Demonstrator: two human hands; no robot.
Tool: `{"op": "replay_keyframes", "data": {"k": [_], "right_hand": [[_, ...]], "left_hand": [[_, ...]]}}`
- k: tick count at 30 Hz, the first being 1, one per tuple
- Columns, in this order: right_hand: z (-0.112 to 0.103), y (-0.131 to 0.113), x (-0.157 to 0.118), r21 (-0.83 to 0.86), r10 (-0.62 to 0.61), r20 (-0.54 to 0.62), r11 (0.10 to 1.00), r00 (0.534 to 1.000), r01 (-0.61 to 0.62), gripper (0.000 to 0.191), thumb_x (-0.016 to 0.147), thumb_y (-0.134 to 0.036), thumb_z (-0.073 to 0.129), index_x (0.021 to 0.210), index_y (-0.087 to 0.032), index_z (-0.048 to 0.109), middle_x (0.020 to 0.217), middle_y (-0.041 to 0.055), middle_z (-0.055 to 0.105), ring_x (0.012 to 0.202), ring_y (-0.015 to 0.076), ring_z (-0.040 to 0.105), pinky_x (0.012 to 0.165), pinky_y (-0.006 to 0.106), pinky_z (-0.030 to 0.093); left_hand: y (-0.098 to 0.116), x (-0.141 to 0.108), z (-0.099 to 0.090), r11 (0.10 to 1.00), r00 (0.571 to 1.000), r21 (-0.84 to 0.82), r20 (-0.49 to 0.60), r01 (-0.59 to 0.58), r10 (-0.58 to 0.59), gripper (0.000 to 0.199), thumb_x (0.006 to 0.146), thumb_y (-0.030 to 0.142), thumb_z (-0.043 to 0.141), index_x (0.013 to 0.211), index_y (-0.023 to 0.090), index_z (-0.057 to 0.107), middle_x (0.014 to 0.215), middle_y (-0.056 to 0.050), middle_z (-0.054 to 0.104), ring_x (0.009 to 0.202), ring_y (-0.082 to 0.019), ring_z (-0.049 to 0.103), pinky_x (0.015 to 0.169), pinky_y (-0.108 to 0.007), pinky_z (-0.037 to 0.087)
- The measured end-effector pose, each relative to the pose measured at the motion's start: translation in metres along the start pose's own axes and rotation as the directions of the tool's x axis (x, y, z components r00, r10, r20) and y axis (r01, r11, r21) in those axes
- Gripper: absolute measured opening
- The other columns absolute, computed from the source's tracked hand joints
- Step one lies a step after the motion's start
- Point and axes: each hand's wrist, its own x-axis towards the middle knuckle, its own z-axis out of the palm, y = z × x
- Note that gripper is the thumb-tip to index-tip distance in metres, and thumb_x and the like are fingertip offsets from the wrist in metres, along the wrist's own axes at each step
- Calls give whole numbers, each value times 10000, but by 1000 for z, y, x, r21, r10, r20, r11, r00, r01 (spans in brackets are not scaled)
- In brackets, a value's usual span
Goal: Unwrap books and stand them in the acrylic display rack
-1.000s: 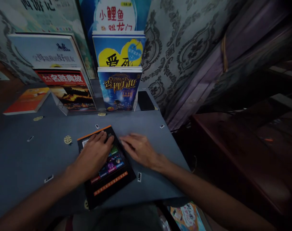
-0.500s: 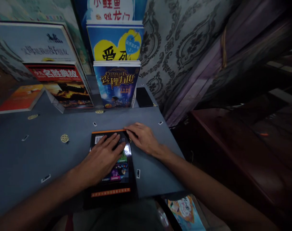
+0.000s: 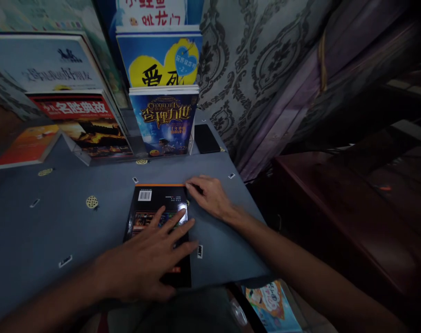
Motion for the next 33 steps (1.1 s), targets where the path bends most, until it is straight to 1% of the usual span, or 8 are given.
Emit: {"op": "replay_keyframes", "data": {"k": [5,13,15,18,20,22,26,33], "right_hand": [[-1,-2,0,-49,41,-7,998,999,-41,221,989,-218,504,936,-177,715,751,37,688,726,187,627,707,304,452],[5,-6,4,-147,-116,-78,984,990,103,263,994,-210,470,970,-158,727,864,105,715,863,254,625,796,413,518],[9,-18,13,-70,-216,-9,974,976,215,266,1007,-227,469,1035,-165,726,1005,114,740,966,252,649,873,436,535],[23,-41,34,103,-380,171,925,909,366,300,1034,-279,462,1215,-195,686,1327,95,682,1254,225,604,1066,440,494],[35,-54,48,159,-408,264,912,874,377,346,1052,-323,441,1296,-196,651,1420,97,630,1353,206,547,1141,433,445],[45,-59,59,160,-383,304,923,872,349,383,1051,-343,447,1342,-167,623,1459,125,597,1403,220,505,1182,454,402],[53,-47,67,150,-326,290,944,900,294,391,1041,-305,469,1395,-180,581,1497,131,560,1436,231,470,1197,479,378],[44,-9,51,156,-261,216,960,941,231,402,1019,-252,497,1404,-159,566,1453,162,593,1392,246,523,1162,513,427]], "left_hand": [[-14,-7,-14,1000,1000,-4,1,15,-15,751,815,250,674,1515,293,405,1676,-62,266,1555,-310,212,1262,-586,169],[-11,-3,-24,999,999,-46,47,-2,4,689,820,301,690,1469,243,466,1652,-106,321,1540,-325,259,1251,-595,193],[-12,-3,-22,998,999,-60,34,-5,7,693,821,362,705,1464,248,473,1644,-116,339,1526,-331,296,1242,-588,220],[-13,-5,-18,996,999,-88,24,24,-22,739,807,455,727,1472,278,459,1615,-113,397,1477,-328,391,1205,-557,309],[-14,-6,-17,994,999,-100,23,33,-31,756,805,467,729,1481,294,439,1622,-104,385,1472,-323,398,1182,-541,347],[-15,-6,-17,995,1000,-98,19,20,-18,737,811,450,723,1474,293,441,1649,-99,334,1497,-323,355,1194,-551,323],[-15,-6,-19,995,1000,-93,-21,-20,19,674,829,436,713,1438,259,485,1640,-109,350,1515,-317,323,1241,-573,217],[-13,-5,-18,997,998,-78,-66,-22,16,615,848,395,716,1415,260,520,1614,-100,403,1523,-307,311,1247,-561,229]]}}
